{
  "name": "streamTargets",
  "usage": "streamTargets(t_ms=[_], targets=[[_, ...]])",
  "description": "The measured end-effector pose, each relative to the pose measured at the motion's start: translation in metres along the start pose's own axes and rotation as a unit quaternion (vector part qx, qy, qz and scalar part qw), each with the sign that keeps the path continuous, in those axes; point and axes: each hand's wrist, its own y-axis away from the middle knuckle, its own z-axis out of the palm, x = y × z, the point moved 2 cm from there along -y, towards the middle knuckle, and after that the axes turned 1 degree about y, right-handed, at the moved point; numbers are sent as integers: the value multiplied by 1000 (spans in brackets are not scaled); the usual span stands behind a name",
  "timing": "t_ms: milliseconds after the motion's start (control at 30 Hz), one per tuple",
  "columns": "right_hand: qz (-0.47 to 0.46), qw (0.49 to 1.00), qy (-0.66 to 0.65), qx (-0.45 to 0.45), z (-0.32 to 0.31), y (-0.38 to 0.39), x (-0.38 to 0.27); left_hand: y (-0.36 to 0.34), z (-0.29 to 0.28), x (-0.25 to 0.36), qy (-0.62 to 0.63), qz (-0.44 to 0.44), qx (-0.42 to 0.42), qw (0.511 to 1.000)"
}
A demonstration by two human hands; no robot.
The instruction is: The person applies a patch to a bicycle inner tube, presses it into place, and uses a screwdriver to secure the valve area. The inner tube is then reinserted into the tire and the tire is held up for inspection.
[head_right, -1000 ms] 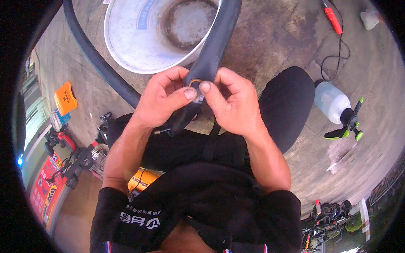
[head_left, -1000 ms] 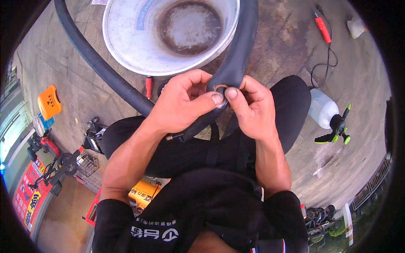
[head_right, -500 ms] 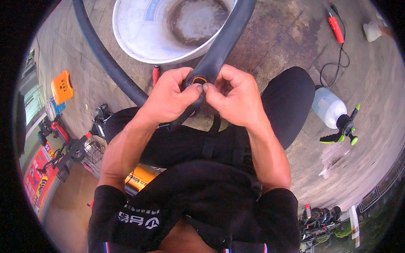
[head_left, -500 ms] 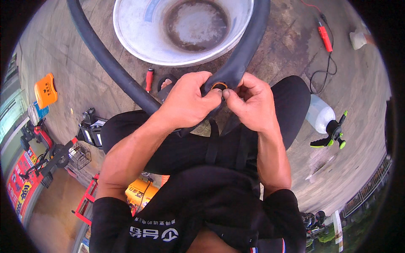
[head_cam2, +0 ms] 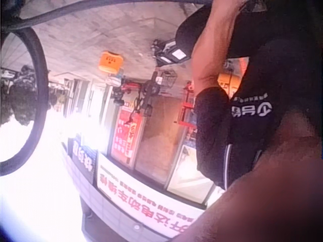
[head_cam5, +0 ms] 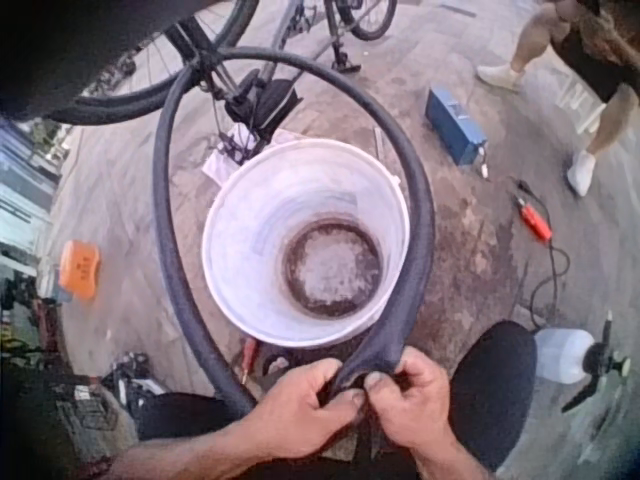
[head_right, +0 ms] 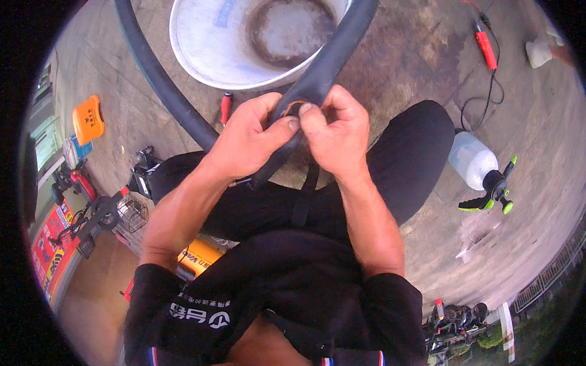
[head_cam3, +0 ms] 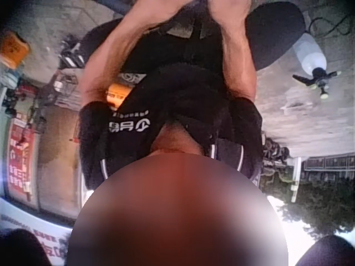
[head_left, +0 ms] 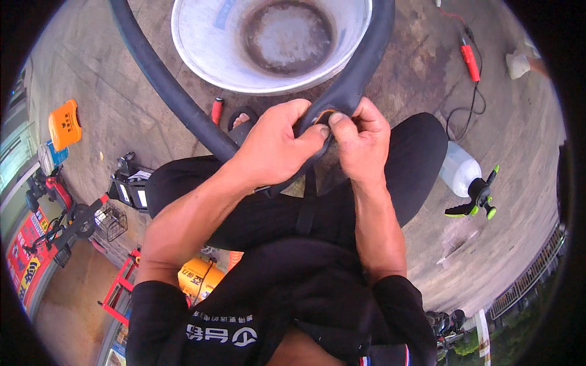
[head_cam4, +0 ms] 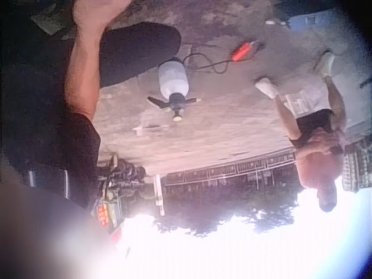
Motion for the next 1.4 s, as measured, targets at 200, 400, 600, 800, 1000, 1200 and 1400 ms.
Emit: streamTargets(t_ms=[200,400,600,800,1000,1200,1400], targets=[[48,997,-46,-34,-9,0,-7,1,-1,0,219,-44,40,974],[75,996,30,-32,-14,8,-2,0,-3,-9,199,-74,72,975],[131,984,97,-73,-22,12,0,-2,0,-13,226,-91,24,970],[129,982,80,-114,-25,6,3,-5,2,-16,236,-139,15,962],[126,986,40,-99,-25,11,4,-14,-8,-14,42,-140,-67,987],[138,982,10,-129,-27,13,3,-12,-4,-7,34,-36,-75,996],[95,988,-9,-120,-28,16,-2,-5,0,-7,22,-12,-53,998]])
